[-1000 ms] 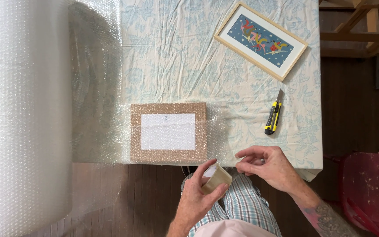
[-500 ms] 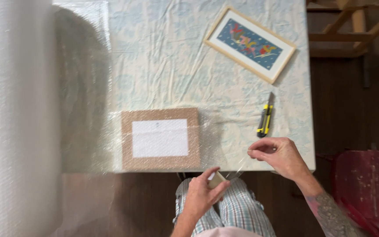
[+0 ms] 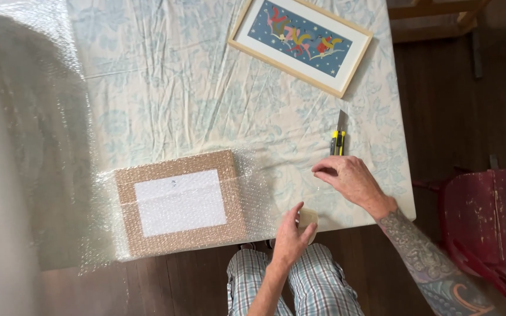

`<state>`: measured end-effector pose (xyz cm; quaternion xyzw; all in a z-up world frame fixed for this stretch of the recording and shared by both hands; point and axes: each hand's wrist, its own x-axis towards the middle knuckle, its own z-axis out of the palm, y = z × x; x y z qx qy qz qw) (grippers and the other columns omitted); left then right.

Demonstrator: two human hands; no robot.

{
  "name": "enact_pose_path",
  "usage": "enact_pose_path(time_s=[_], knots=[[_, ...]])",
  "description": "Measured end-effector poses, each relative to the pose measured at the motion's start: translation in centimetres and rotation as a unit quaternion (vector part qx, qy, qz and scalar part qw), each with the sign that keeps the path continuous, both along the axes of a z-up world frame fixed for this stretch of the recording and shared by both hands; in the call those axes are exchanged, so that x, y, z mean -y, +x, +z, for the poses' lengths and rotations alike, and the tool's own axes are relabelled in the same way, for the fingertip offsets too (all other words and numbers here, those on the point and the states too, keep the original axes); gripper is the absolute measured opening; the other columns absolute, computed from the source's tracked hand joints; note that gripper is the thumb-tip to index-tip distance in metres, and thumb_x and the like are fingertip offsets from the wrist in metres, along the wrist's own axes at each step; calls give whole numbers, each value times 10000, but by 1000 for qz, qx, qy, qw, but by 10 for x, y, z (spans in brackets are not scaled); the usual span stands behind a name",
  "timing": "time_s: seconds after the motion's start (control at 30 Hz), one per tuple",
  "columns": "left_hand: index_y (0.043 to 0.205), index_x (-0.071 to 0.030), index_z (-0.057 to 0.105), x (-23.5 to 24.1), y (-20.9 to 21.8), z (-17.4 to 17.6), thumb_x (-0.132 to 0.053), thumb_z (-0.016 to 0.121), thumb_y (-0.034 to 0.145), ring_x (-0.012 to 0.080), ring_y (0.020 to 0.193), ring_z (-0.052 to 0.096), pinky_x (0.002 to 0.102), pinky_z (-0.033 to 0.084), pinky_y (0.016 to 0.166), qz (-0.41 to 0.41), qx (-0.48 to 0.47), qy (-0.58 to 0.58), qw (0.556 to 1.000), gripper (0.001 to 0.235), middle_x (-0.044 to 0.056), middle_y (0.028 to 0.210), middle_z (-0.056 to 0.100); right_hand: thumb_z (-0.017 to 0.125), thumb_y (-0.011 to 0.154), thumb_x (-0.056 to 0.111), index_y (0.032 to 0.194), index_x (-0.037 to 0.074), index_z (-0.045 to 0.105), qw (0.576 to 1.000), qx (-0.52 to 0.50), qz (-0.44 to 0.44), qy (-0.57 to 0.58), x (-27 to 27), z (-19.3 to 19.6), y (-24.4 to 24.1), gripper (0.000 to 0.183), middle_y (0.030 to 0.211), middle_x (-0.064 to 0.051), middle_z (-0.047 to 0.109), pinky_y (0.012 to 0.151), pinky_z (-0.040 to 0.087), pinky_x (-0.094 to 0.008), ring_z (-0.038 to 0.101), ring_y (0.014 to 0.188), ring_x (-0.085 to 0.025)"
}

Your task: Wrapping framed artwork in bubble wrap and securing it with tape.

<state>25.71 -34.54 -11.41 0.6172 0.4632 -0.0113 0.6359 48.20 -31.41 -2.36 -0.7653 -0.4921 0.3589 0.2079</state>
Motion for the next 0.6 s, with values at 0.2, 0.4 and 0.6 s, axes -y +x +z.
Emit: enact_pose_path(time_s=[0.2, 0.4, 0.6], knots=[[1504, 61, 270, -53, 36, 38, 81, 707, 771, 452, 1375, 456, 520, 403, 1167, -3, 191, 164, 968, 853, 262, 1474, 357, 719, 917, 179, 1012, 141, 806, 999, -28, 21, -28, -13, 17, 11, 134, 978, -11, 820, 867, 604, -320, 775, 919, -163], [1265, -59, 424, -64, 60, 0, 83, 660, 847, 274, 1170, 655, 383, 540, 1042, 8, 201, 139, 970, 501, 107, 1325, 514, 703, 940, 185, 1011, 179, 800, 997, -34, 17, -62, -14, 16, 23, 120, 939, -29, 804, 841, 616, -346, 772, 893, -202], [1286, -40, 414, -55, 51, -22, 77, 709, 793, 367, 1349, 510, 464, 441, 1174, -71, 201, 198, 957, 587, 166, 1404, 416, 676, 974, 206, 1007, 193, 784, 997, 0, 52, -52, -8, 12, 34, 114, 945, -1, 793, 833, 608, -341, 767, 916, -200]])
